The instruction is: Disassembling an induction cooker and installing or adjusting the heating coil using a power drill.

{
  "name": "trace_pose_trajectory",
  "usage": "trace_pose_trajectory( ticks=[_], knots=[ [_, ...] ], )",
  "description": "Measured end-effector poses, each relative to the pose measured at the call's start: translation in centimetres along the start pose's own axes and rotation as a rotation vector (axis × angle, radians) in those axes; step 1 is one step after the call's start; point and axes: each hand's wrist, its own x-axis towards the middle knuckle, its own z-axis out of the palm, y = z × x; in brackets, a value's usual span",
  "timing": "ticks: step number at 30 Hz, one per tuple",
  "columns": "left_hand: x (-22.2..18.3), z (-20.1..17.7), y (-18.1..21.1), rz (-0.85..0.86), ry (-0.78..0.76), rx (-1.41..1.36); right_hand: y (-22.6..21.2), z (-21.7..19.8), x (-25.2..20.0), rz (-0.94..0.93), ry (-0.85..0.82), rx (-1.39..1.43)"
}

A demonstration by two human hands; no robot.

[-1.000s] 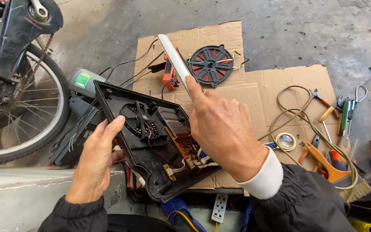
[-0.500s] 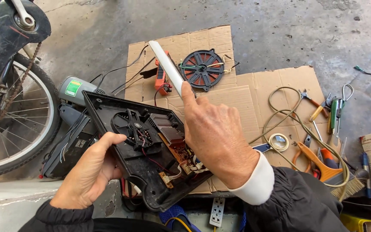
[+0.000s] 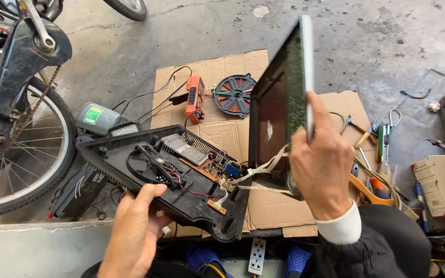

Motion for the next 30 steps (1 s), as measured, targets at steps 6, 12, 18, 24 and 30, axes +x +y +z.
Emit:
trace_pose_trajectory(
  ticks=[6, 12, 18, 24, 30],
  knots=[
    [-0.6, -1.1, -6.0, 0.029, 0.191, -0.211, 0.8, -0.5, -5.3, 0.253, 0.250, 0.105],
    [-1.0, 0.5, -9.9, 0.131, 0.188, -0.409, 0.9, 1.0, -8.2, 0.365, 0.397, 0.350],
    [-0.8, 0.8, -12.5, 0.083, 0.196, -0.483, -1.9, 0.5, -10.0, 0.381, 0.423, 0.572],
    [-0.7, -0.1, -16.3, -0.026, 0.265, -0.648, 0.4, 0.4, -15.2, 0.831, 0.246, 0.727],
    [0.8, -1.4, -23.0, -0.165, 0.277, -0.683, 5.5, 1.9, -20.8, 1.058, 0.236, 0.916]
  ],
)
